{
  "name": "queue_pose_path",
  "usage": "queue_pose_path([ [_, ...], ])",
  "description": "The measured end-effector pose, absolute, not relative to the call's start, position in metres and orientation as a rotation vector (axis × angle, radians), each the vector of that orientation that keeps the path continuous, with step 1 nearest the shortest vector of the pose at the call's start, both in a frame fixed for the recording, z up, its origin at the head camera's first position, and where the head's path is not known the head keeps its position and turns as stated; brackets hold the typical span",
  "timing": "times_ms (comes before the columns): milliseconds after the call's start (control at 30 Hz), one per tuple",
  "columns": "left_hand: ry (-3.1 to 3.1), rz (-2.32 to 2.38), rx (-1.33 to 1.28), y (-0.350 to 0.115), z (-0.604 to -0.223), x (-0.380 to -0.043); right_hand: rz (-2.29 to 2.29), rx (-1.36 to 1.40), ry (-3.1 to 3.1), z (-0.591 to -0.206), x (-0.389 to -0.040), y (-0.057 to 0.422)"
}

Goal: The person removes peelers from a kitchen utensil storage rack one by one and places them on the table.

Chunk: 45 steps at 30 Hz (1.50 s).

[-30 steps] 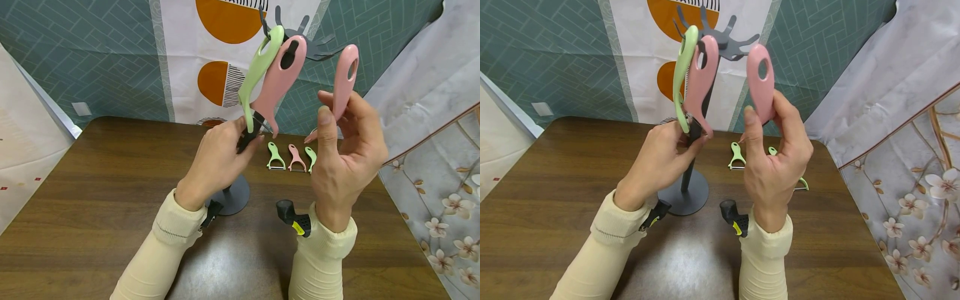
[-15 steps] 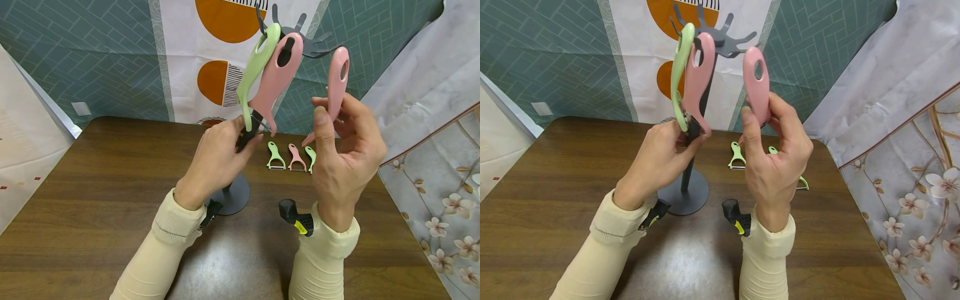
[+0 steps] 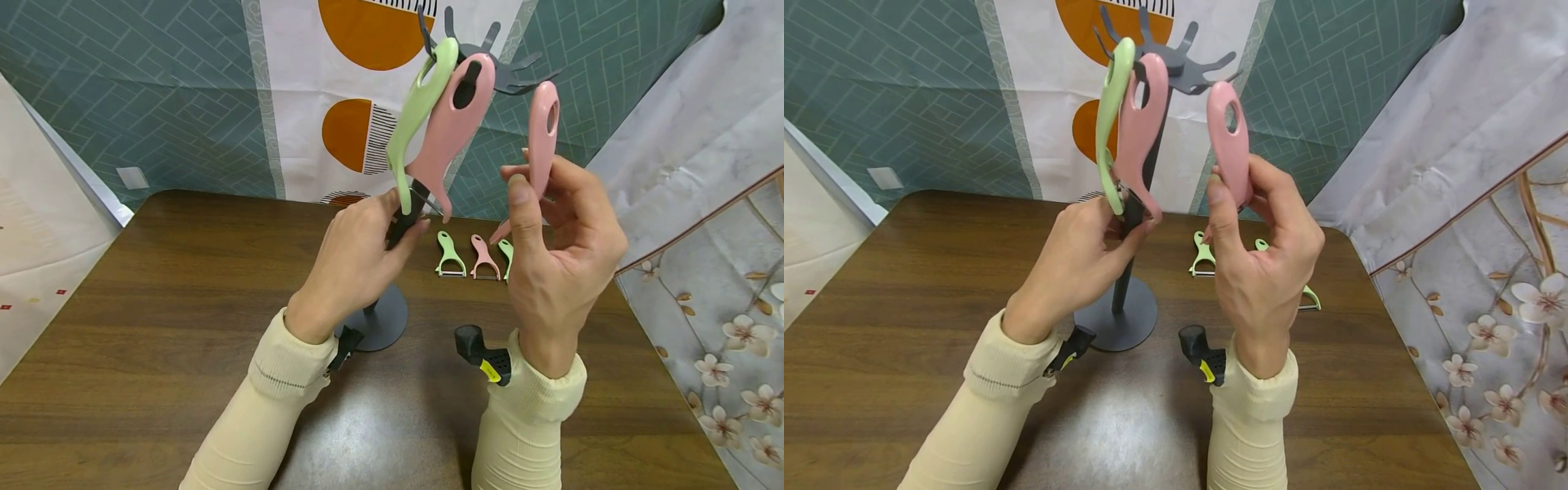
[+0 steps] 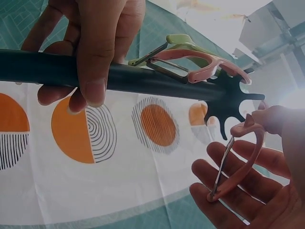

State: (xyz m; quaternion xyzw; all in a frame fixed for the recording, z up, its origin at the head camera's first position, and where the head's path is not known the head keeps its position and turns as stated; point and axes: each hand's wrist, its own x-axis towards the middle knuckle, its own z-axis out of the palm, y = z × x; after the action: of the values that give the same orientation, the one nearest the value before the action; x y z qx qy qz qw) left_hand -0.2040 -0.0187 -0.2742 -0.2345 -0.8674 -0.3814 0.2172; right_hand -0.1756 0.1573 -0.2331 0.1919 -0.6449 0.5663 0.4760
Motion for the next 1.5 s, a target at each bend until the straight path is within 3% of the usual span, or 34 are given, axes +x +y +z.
queue_pose_path([
  [1500,-2.403,-1.029,-0.649,-0.0185,-0.2740,-0.2031,1.291,0.593,-1.820,-0.2405,-0.1798,0.1531],
])
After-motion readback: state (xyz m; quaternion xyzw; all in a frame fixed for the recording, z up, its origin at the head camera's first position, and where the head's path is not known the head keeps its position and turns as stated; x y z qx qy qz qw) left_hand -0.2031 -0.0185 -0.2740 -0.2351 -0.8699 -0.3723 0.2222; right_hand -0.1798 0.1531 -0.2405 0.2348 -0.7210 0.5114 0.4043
